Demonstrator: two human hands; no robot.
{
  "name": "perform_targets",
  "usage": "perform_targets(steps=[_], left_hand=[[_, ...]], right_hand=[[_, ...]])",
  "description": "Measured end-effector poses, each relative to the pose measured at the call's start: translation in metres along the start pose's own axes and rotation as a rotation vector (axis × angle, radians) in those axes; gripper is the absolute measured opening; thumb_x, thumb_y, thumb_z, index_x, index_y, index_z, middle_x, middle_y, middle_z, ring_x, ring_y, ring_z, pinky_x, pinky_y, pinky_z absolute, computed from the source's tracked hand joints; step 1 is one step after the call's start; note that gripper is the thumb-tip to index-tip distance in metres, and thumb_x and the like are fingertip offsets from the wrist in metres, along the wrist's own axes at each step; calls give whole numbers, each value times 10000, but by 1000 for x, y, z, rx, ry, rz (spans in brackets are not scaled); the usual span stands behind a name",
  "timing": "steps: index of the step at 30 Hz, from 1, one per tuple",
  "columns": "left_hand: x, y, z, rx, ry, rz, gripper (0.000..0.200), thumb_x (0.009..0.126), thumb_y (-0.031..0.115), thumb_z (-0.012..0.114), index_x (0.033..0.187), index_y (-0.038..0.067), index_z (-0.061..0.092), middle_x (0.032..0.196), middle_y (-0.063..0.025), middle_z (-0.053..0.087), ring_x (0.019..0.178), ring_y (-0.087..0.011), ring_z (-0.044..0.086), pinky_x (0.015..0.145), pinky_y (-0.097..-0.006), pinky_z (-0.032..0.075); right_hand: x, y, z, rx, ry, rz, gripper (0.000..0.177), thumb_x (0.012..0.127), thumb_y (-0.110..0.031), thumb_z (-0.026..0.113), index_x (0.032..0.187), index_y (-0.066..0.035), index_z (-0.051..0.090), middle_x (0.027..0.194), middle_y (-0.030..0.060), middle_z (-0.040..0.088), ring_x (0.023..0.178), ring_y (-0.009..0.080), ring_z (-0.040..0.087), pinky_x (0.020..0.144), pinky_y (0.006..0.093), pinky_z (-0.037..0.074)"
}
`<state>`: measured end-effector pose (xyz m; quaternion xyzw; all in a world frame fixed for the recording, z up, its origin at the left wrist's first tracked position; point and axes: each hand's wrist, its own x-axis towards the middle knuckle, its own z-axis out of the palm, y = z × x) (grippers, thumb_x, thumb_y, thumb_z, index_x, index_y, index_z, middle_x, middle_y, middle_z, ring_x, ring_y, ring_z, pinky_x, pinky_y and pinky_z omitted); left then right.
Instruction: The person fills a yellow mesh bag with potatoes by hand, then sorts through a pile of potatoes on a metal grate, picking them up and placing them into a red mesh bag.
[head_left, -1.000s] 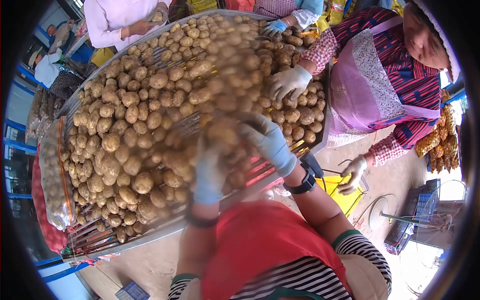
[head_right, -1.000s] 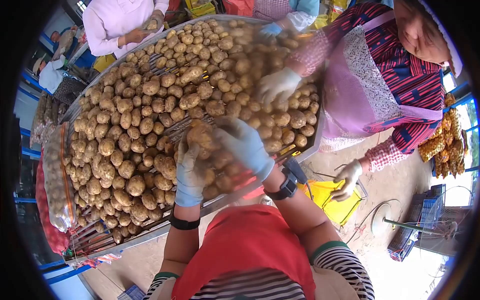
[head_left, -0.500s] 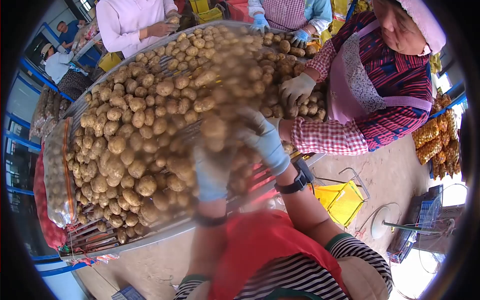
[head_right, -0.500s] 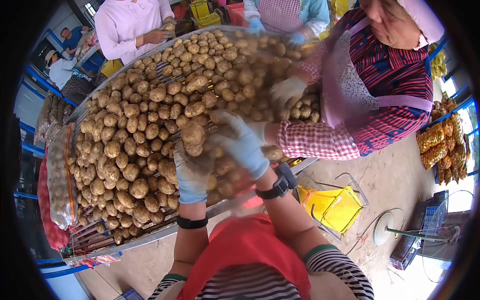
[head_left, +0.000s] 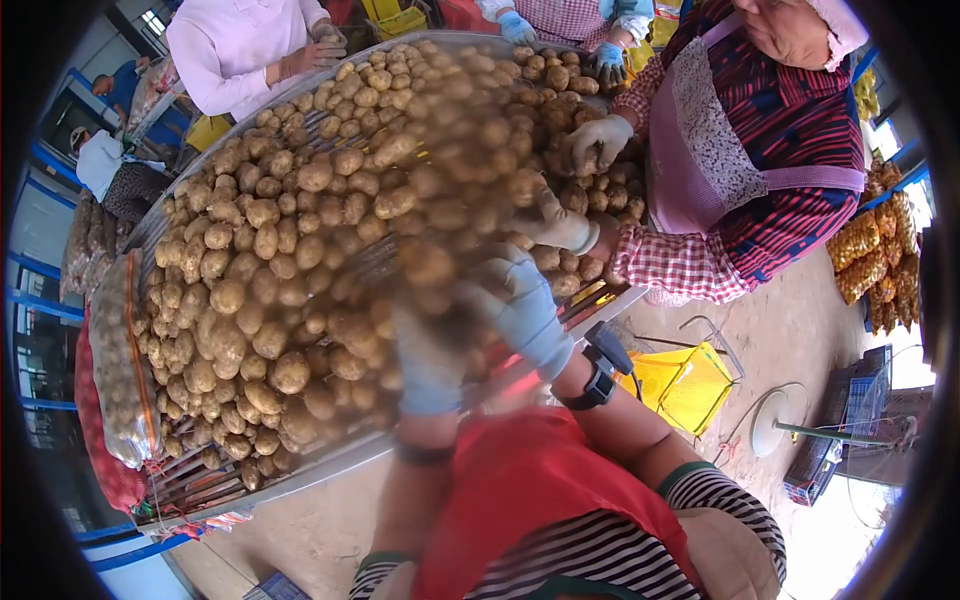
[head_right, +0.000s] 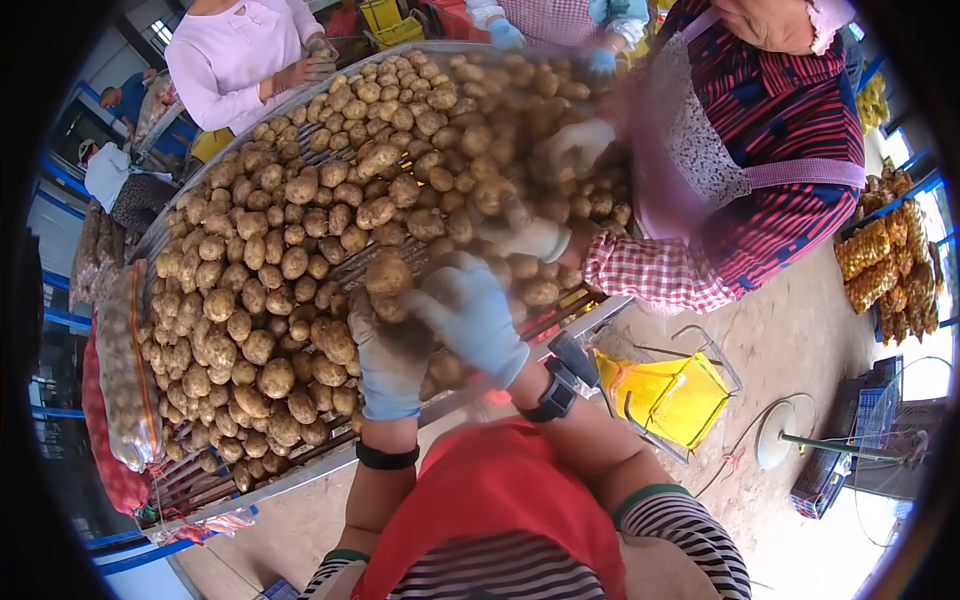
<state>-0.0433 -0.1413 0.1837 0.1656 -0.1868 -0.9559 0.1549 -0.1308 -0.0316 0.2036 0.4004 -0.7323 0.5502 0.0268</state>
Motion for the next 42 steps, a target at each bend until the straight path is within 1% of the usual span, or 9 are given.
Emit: perform_targets(steps=[8,11,15,22,26,31,34,37,42], left_hand=[[-11,-10,9,226,19,81,836,836,600,614,1426,65,360,1382,-115,454,1249,-270,462,1036,-394,402],[-6,-21,10,466,5,133,785,883,539,587,1435,36,343,1415,-124,432,1264,-271,449,1049,-392,381],[-17,-56,3,1087,-72,144,637,968,440,488,1401,-18,395,1377,-171,463,1260,-261,451,1041,-357,384],[-42,1,-34,1328,125,273,631,961,494,383,1351,4,462,1339,-152,490,1193,-296,490,1014,-436,397],[-60,22,-33,1163,267,310,538,952,409,434,1301,6,504,1301,-140,505,1170,-279,506,998,-414,421],[-80,74,-93,1031,420,539,590,971,395,514,1424,51,356,1346,-135,532,1150,-271,566,943,-409,468],[-99,87,-81,960,604,664,532,968,359,529,1382,50,404,1261,-127,582,1106,-251,587,873,-367,508],[-118,92,-101,904,706,727,464,971,336,527,1332,54,457,1206,-111,606,1061,-219,604,818,-337,525],[-139,76,-125,863,807,783,361,977,261,545,1264,43,527,1154,-84,630,971,-179,632,800,-304,522]], right_hand=[[-14,25,-5,-138,-25,448,475,819,-244,695,1212,-16,556,1150,195,565,1044,308,576,895,405,486],[-28,37,-22,1023,-90,672,641,863,-287,689,1372,-26,399,1243,166,540,1109,245,563,891,395,496],[-88,50,-39,1314,167,765,681,908,-366,645,1399,-26,318,1237,149,564,1017,255,622,780,357,556],[-287,118,-195,347,1039,1021,566,912,-428,597,1352,-135,394,1082,117,620,927,238,637,601,374,547],[-371,159,-263,-638,596,1579,765,877,-420,647,1437,-7,330,1188,189,605,1032,277,626,814,380,519],[-259,163,-196,-93,566,880,280,938,-125,590,1183,12,599,1061,73,658,937,129,619,835,247,494],[-143,116,-95,-57,140,512,264,955,-116,573,1191,1,592,1065,80,662,935,132,622,841,271,499],[-42,58,-1,-145,-495,14,490,770,-183,658,1243,-106,554,1191,182,573,1066,398,563,856,470,482],[-7,0,149,-492,-696,-696,515,838,-281,619,1340,-225,522,1393,126,455,1194,364,497,955,544,398]])
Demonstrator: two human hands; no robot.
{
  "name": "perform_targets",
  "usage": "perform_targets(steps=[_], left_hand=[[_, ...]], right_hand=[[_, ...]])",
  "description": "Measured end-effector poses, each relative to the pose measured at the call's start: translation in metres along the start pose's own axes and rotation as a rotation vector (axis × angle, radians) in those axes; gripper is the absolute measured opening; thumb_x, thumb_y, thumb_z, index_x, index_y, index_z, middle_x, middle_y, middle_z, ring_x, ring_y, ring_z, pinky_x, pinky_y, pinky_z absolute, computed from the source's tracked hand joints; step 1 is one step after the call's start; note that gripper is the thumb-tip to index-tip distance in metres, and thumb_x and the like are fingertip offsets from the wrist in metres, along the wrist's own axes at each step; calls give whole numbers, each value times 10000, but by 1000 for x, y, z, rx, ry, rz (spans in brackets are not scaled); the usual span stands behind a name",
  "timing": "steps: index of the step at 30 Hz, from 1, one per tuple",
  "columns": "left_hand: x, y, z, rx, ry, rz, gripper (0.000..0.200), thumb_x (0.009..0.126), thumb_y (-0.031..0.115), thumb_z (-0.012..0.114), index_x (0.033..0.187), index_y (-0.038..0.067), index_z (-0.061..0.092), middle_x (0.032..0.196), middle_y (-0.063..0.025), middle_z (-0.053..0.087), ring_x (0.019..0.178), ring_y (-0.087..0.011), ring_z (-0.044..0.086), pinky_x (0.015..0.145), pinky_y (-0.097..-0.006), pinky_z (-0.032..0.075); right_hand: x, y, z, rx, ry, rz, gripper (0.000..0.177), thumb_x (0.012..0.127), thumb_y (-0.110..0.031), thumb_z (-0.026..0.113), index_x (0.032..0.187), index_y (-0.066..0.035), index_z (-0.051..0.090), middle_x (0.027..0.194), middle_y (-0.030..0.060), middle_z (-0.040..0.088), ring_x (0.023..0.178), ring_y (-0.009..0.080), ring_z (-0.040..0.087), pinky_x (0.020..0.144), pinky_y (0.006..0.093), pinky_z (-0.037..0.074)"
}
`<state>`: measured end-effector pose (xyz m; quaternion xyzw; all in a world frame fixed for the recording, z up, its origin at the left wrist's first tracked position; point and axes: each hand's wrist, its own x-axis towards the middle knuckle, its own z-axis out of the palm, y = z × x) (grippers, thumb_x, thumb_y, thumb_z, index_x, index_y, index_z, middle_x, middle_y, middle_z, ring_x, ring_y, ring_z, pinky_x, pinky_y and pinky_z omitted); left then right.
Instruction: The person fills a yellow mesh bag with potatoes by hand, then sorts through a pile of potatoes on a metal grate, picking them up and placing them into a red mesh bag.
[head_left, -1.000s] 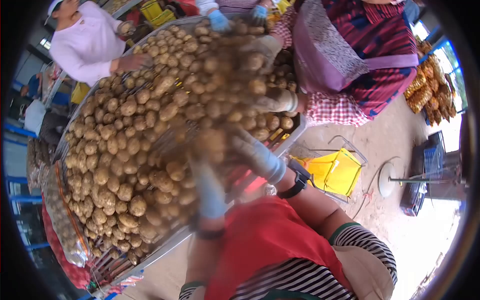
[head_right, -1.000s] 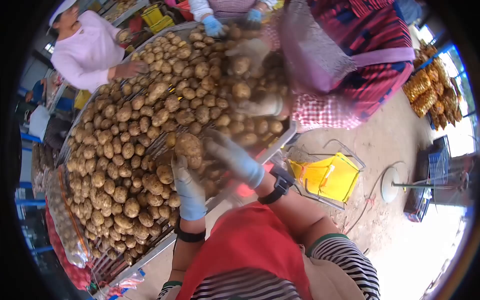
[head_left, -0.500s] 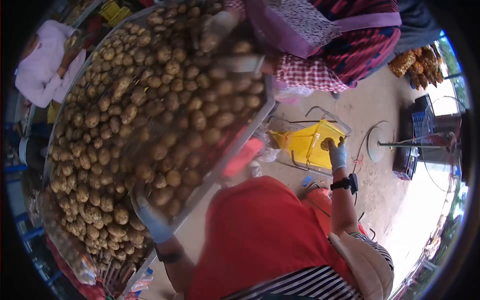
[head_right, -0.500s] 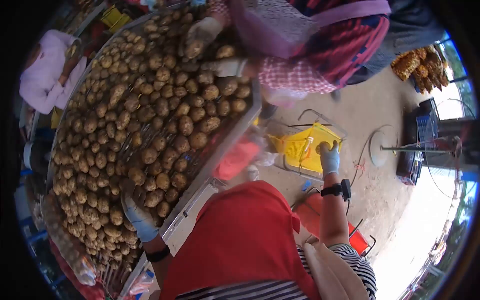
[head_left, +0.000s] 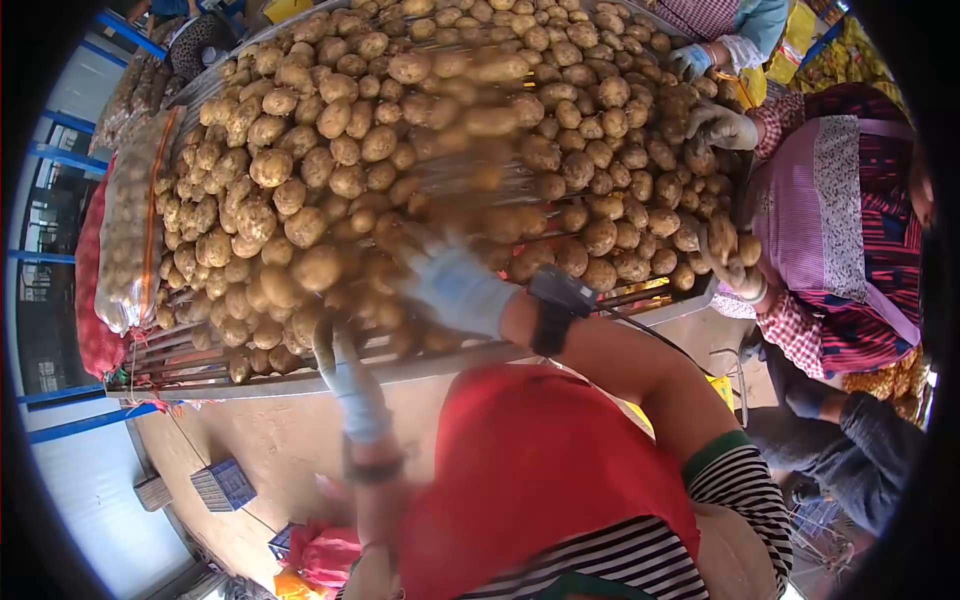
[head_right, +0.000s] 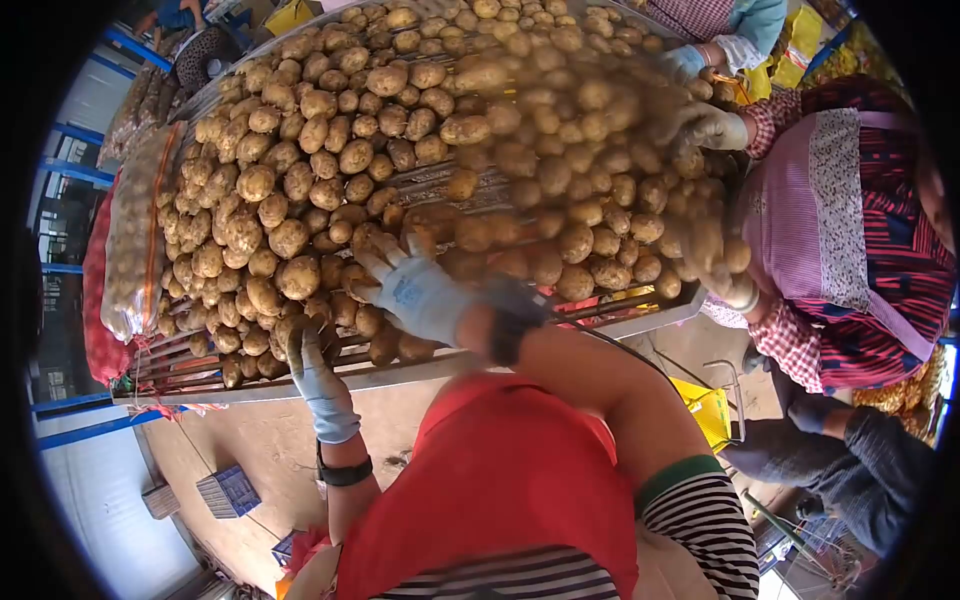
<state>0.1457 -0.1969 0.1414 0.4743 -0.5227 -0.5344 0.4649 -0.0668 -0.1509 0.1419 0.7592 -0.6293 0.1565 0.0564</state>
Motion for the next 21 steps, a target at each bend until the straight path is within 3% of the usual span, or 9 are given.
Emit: perform_targets(steps=[1,4,7,9,12,15,16,19,21], left_hand=[[-6,-3,1,13,11,-7,360,980,259,543,1263,37,529,1156,-84,631,979,-176,630,807,-301,521],[-11,2,-3,30,27,-52,339,993,214,522,1275,27,523,1173,-105,617,999,-191,625,833,-311,523],[-13,1,-13,-4,10,-38,309,998,180,508,1259,16,529,1158,-108,607,1003,-202,624,876,-331,519],[-10,-6,-24,34,-6,-13,298,997,164,508,1249,7,532,1148,-105,607,1003,-193,618,899,-332,511],[-2,-9,-24,-12,-39,-44,270,985,113,521,1225,-8,539,1150,-99,608,1008,-177,604,915,-319,497],[11,-4,-6,241,-138,105,259,970,72,537,1214,-15,545,1125,-86,617,1010,-162,591,911,-304,486],[17,1,3,279,-175,102,248,952,47,554,1195,-4,567,1086,-67,621,985,-150,584,884,-288,482],[38,2,20,535,-316,225,239,941,36,551,1176,6,587,1054,-56,619,949,-136,574,861,-276,478],[37,28,47,296,-368,79,246,918,16,552,1159,0,595,1056,-48,620,948,-119,574,860,-270,478]], right_hand=[[13,-1,6,-101,-44,-85,513,848,-278,611,1351,-235,519,1408,117,443,1206,353,490,959,546,390],[38,22,8,46,-357,179,517,868,-220,575,1378,-259,500,1427,106,425,1152,342,531,906,515,436],[2,54,2,125,-274,262,514,857,-202,577,1362,-270,507,1424,105,428,1068,327,579,823,480,482],[-34,61,6,-113,-206,140,538,815,-233,635,1338,-271,515,1390,123,461,989,323,606,748,441,509],[-69,72,5,73,-133,329,542,789,-209,668,1306,-268,518,1358,142,481,1007,351,604,780,442,514],[-81,81,6,341,-3,574,557,787,-175,670,1310,-242,490,1331,170,490,1032,384,594,849,464,506],[-84,89,16,414,192,526,556,834,-167,660,1343,-147,438,1336,162,495,1094,389,579,874,452,521],[-81,93,-11,1721,426,915,484,890,-178,641,1331,-150,443,1318,119,527,1055,265,601,855,384,527],[-86,86,-36,2185,523,974,469,932,-228,604,1341,-81,427,1221,121,593,988,219,615,843,351,531]])
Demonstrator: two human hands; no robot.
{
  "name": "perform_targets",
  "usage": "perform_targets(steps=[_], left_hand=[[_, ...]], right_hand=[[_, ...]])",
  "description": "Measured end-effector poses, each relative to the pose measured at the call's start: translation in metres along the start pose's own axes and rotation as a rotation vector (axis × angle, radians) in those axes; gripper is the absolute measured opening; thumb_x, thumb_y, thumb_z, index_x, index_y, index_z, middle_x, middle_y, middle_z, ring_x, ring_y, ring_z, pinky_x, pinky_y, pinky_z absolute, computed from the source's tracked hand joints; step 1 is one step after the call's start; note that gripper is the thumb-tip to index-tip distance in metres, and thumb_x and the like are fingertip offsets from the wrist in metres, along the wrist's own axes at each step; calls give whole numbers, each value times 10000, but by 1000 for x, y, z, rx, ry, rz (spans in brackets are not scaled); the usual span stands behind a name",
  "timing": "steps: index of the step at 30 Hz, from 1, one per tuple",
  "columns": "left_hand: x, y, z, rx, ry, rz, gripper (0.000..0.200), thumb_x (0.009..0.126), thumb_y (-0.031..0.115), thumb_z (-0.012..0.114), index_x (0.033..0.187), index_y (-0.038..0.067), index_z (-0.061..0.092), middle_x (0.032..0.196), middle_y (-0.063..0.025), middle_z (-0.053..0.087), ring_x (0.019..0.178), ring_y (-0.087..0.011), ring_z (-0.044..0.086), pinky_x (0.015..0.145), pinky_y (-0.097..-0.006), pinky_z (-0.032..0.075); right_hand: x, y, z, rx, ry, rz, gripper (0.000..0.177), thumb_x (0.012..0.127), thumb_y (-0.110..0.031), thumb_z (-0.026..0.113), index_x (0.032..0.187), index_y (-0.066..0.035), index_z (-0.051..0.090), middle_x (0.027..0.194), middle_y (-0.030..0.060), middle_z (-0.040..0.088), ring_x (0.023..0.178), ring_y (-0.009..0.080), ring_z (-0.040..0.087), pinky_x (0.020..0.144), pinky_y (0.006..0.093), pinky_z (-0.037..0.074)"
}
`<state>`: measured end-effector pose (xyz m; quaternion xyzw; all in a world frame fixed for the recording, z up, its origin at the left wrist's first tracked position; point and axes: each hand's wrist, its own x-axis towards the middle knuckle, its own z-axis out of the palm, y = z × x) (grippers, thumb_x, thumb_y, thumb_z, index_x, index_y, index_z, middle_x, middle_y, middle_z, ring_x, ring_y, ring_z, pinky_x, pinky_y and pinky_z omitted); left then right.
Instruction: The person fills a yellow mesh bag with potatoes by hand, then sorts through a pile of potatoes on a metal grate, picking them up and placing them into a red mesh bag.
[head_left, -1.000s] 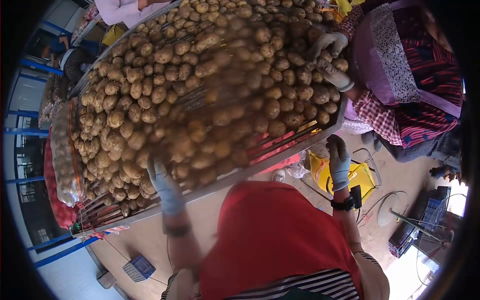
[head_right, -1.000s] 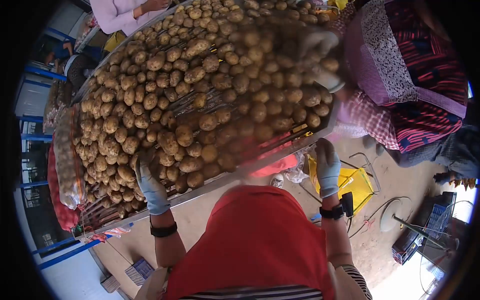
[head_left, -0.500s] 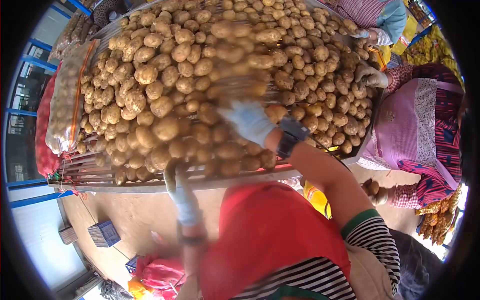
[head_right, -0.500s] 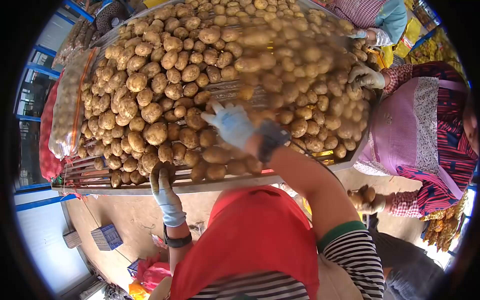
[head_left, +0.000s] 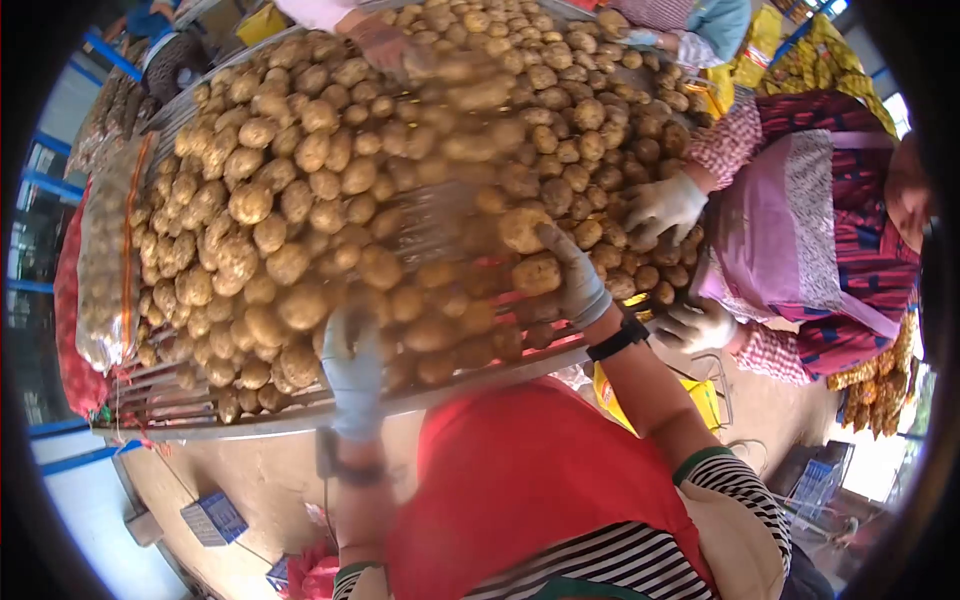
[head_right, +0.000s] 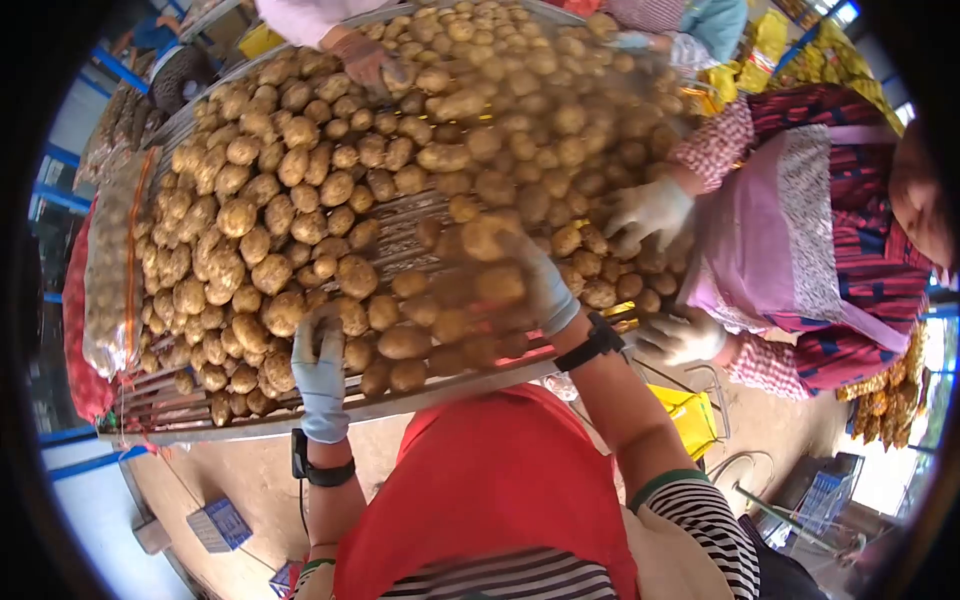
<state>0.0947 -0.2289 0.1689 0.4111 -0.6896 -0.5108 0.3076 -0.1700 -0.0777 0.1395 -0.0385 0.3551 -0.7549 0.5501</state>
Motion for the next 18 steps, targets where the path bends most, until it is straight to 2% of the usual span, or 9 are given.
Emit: perform_targets(steps=[2,4,6,8,9,12,14,16,18], left_hand=[[4,21,16,-137,-143,68,249,925,32,541,1167,5,591,1093,-61,617,996,-123,582,872,-279,488],[1,25,36,-210,-253,4,265,951,108,520,1196,20,568,1137,-98,609,1033,-163,594,888,-315,496],[-13,41,62,-345,-427,-125,302,954,196,541,1214,44,557,1150,-104,604,1029,-189,601,884,-335,499],[-21,30,93,-496,-561,-316,362,948,299,562,1229,71,551,1162,-105,601,1031,-215,604,875,-356,502],[-23,30,104,-603,-572,-419,400,942,352,567,1239,85,546,1164,-106,601,1035,-224,603,868,-363,505],[-27,41,124,-965,-470,-727,519,917,501,566,1274,127,525,1164,-107,599,1050,-245,597,842,-378,516],[-20,35,118,-1022,-646,-623,575,909,516,570,1311,114,484,1170,-124,597,1091,-251,580,867,-401,521],[-19,38,115,-969,-723,-454,588,893,477,616,1318,99,467,1174,-126,595,1097,-252,579,890,-413,518],[-18,41,117,-875,-725,-441,570,881,390,651,1320,79,462,1208,-122,582,1113,-248,576,912,-397,514]], right_hand=[[-11,-3,-4,221,-115,69,459,954,-285,564,1328,-52,437,1176,129,615,946,227,633,828,354,536],[-19,2,-7,449,-265,143,473,975,-343,524,1315,-24,447,1130,137,638,903,235,651,814,358,541],[-26,9,-2,519,-253,138,483,989,-394,488,1284,-11,478,1101,141,650,879,240,663,797,350,544],[-39,15,15,433,-63,58,490,996,-437,458,1234,-16,531,1089,140,652,873,242,668,777,332,545],[-46,14,33,399,-19,-107,402,988,-348,492,1205,-17,558,1115,138,631,911,215,661,764,304,543],[-45,23,21,193,-49,-283,381,937,-195,550,1268,-20,481,1169,121,589,959,201,646,751,294,542],[-49,23,9,-177,8,-405,489,892,-111,586,1333,-29,393,1200,109,561,977,182,632,749,291,537],[-56,26,6,-300,35,-440,589,853,-53,617,1371,-35,339,1210,96,544,979,165,617,758,279,527],[-67,23,26,-73,-11,-390,630,824,-14,644,1372,-35,334,1202,82,541,972,153,604,777,256,514]])
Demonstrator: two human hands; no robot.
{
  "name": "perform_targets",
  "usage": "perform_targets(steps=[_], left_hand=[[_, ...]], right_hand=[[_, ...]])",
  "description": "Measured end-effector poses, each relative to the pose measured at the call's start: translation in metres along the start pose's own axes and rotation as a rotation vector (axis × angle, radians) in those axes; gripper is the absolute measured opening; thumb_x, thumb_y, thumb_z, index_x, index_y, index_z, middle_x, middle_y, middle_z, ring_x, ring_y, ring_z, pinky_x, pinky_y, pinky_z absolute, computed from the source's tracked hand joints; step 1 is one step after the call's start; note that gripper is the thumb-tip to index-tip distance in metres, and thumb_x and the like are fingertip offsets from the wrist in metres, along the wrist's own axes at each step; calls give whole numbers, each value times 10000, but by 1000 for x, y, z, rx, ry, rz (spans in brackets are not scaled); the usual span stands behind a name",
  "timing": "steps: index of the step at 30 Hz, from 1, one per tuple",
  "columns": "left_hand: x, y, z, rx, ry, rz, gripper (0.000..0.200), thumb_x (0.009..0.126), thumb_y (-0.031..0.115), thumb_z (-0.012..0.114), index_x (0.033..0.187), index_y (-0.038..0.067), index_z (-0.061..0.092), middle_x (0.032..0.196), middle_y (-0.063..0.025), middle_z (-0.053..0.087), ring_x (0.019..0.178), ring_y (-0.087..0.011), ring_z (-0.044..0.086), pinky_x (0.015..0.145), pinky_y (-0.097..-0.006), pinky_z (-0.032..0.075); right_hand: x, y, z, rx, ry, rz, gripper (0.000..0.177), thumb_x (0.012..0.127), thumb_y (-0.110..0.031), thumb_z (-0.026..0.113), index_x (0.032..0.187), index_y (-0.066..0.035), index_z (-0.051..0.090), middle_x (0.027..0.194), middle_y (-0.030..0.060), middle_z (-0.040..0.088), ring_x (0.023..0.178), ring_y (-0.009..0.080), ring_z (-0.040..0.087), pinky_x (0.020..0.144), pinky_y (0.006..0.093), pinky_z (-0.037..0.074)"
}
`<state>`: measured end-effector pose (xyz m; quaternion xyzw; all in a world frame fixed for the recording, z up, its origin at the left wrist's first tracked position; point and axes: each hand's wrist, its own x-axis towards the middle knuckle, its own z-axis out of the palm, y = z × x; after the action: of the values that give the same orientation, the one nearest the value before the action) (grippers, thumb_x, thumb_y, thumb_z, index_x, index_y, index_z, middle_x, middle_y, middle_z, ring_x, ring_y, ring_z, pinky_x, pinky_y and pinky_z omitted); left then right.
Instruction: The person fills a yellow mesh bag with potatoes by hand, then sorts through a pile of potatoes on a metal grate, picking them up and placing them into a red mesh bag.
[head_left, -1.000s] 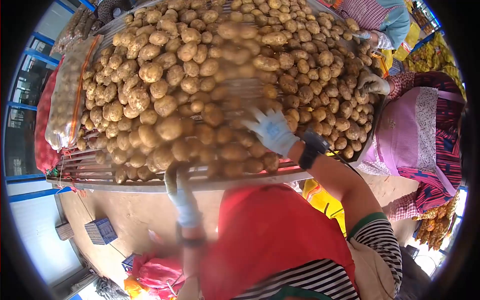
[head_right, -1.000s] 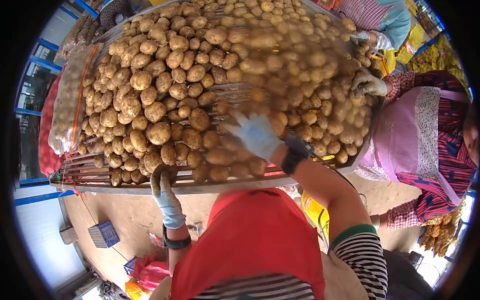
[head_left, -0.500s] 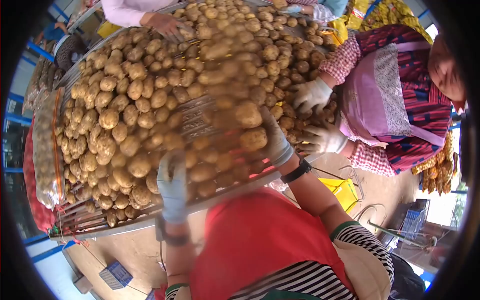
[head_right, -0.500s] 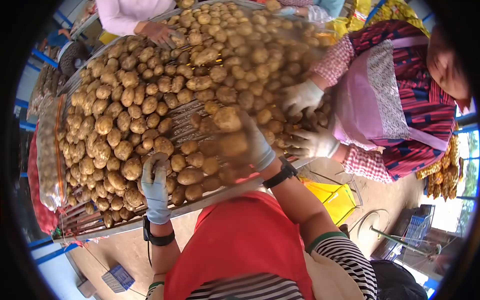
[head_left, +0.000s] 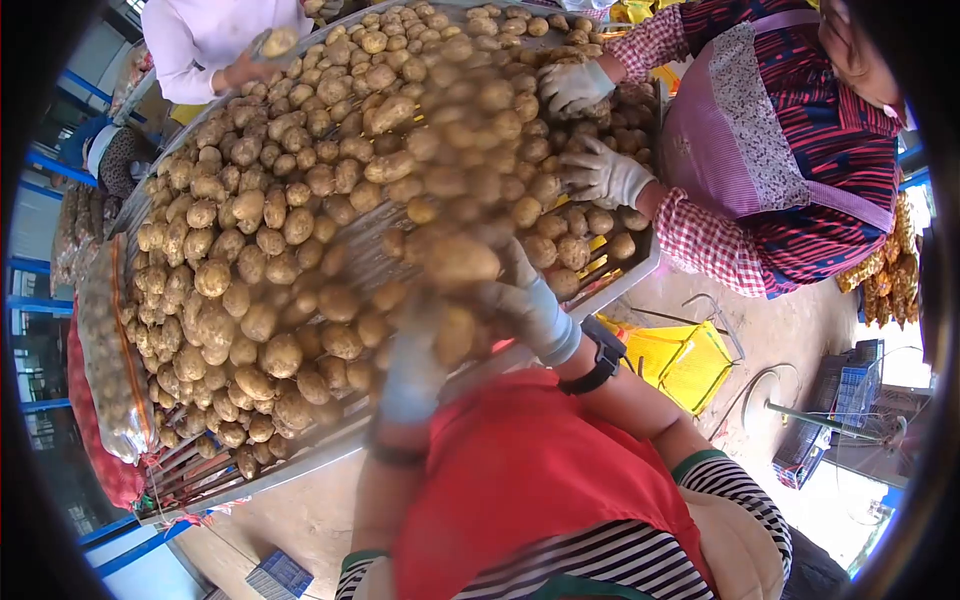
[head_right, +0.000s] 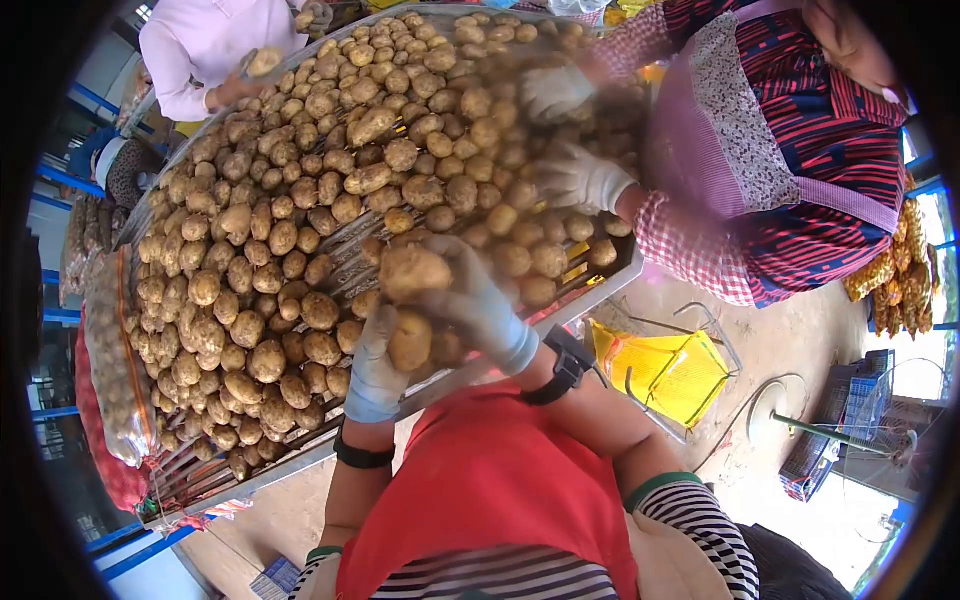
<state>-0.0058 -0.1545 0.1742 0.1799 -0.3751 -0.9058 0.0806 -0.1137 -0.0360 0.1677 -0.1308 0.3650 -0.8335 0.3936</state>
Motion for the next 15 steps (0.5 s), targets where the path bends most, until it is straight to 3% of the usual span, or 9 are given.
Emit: perform_targets(steps=[3,6,7,10,13,15], left_hand=[[-4,4,5,77,-2,74,583,857,247,682,1351,62,435,1257,-114,557,1134,-235,569,926,-357,510],[-14,10,15,213,58,193,631,840,139,679,1397,55,394,1294,-105,533,1152,-217,557,937,-323,501],[-16,10,15,280,69,227,647,836,116,677,1409,53,383,1299,-101,529,1153,-213,554,941,-320,497],[-18,8,4,494,64,327,691,825,62,678,1436,51,355,1303,-93,524,1151,-202,548,953,-326,488],[-26,9,9,718,159,352,697,822,67,689,1435,48,356,1289,-95,532,1140,-209,554,955,-334,486],[-28,2,-3,558,131,398,706,821,67,697,1438,48,353,1288,-101,536,1144,-212,554,951,-333,488]], right_hand=[[-4,-1,6,-180,-111,-17,577,815,-13,653,1334,-24,402,1199,71,537,995,152,581,844,258,488],[0,-17,13,-661,-65,-84,548,813,-8,663,1310,-15,431,1222,67,532,1054,176,575,913,281,463],[3,-15,26,-630,-105,-377,444,821,-69,692,1225,-7,520,1181,62,572,1061,176,570,935,312,453],[9,-32,37,-1049,-346,-676,301,810,-88,709,1090,-19,619,1120,79,624,1056,205,585,934,336,464],[15,-24,36,-452,-7,-130,194,818,-114,695,996,-40,670,1060,104,658,1039,267,600,938,375,467],[41,-27,-7,-960,154,-130,255,827,-115,684,1069,-40,653,1142,137,623,1100,281,578,966,378,455]])
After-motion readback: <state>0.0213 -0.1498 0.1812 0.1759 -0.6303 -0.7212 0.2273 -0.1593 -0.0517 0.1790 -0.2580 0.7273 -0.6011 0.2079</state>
